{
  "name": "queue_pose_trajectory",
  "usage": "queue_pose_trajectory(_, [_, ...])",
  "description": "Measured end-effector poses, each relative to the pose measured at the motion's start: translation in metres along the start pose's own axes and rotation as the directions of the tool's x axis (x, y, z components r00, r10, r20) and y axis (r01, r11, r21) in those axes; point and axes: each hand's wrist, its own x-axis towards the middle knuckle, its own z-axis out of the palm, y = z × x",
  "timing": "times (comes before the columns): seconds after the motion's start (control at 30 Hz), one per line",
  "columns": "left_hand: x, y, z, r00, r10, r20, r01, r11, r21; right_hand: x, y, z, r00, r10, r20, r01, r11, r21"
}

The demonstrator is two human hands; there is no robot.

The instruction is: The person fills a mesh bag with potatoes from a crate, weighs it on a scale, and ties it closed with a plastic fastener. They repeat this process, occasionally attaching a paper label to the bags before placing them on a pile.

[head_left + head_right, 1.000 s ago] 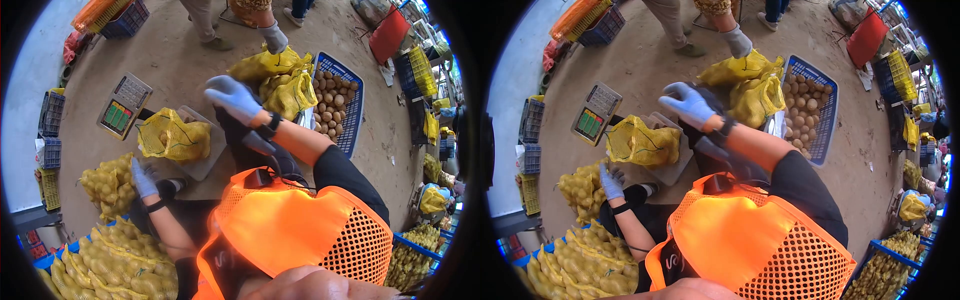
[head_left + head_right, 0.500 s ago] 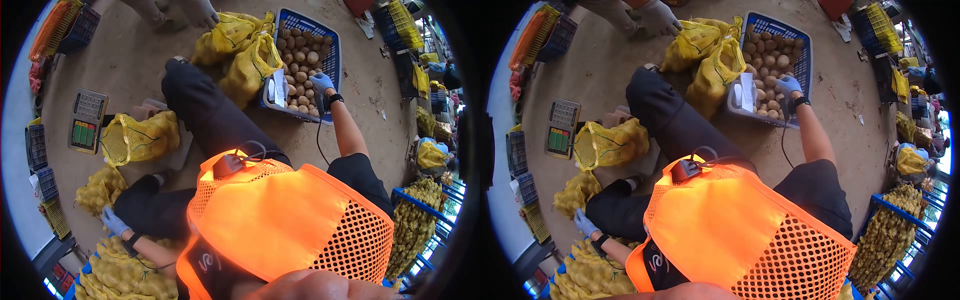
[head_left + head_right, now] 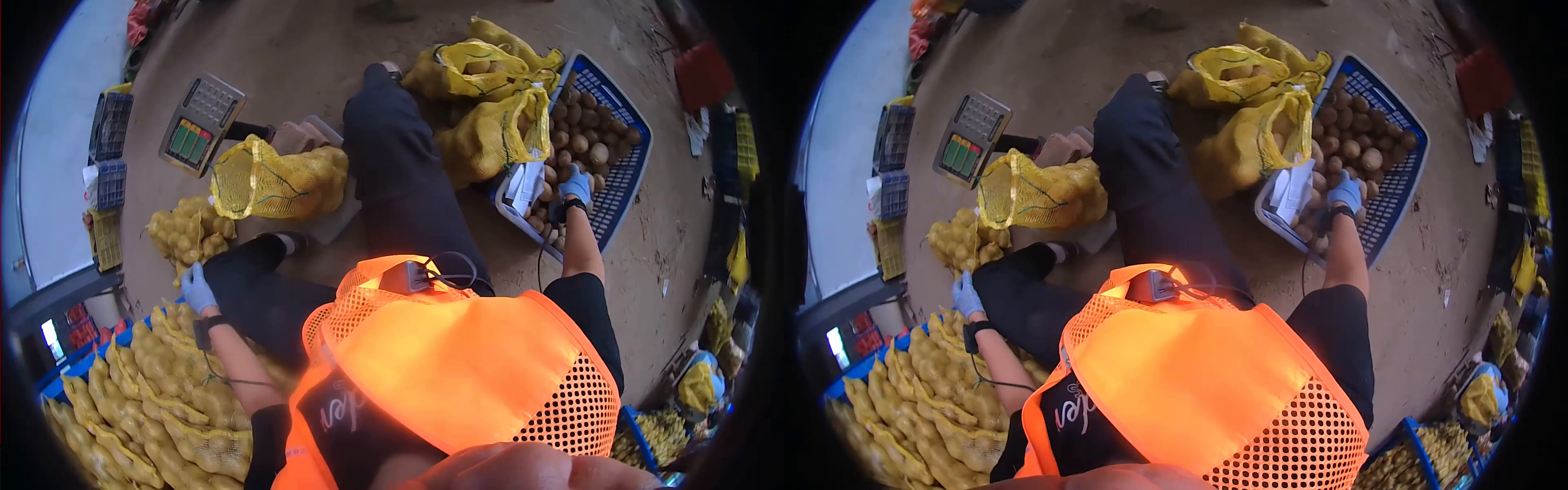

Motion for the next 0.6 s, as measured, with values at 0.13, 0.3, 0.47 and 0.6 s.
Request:
queue_pose_trajectory(0.13, [-0.003,0.009,0.003,1.000,0.013,-0.017,-0.011,0.997,0.078,0.002,-0.005,-0.005,0.997,-0.017,-0.074,0.006,0.990,-0.144])
queue_pose_trajectory(0.3, [-0.005,0.009,0.006,0.995,0.043,-0.090,-0.042,0.999,0.009,0.031,0.052,0.026,0.961,-0.169,-0.217,0.177,0.984,0.017])
queue_pose_trajectory(0.47, [-0.013,-0.005,-0.004,0.988,-0.071,-0.134,0.063,0.996,-0.064,0.043,0.065,0.065,0.980,-0.201,0.012,0.199,0.977,0.074])
queue_pose_trajectory(0.6, [-0.015,-0.027,-0.004,0.987,-0.075,-0.145,0.056,0.990,-0.131,0.089,0.081,0.119,0.988,-0.154,-0.011,0.147,0.915,0.376])
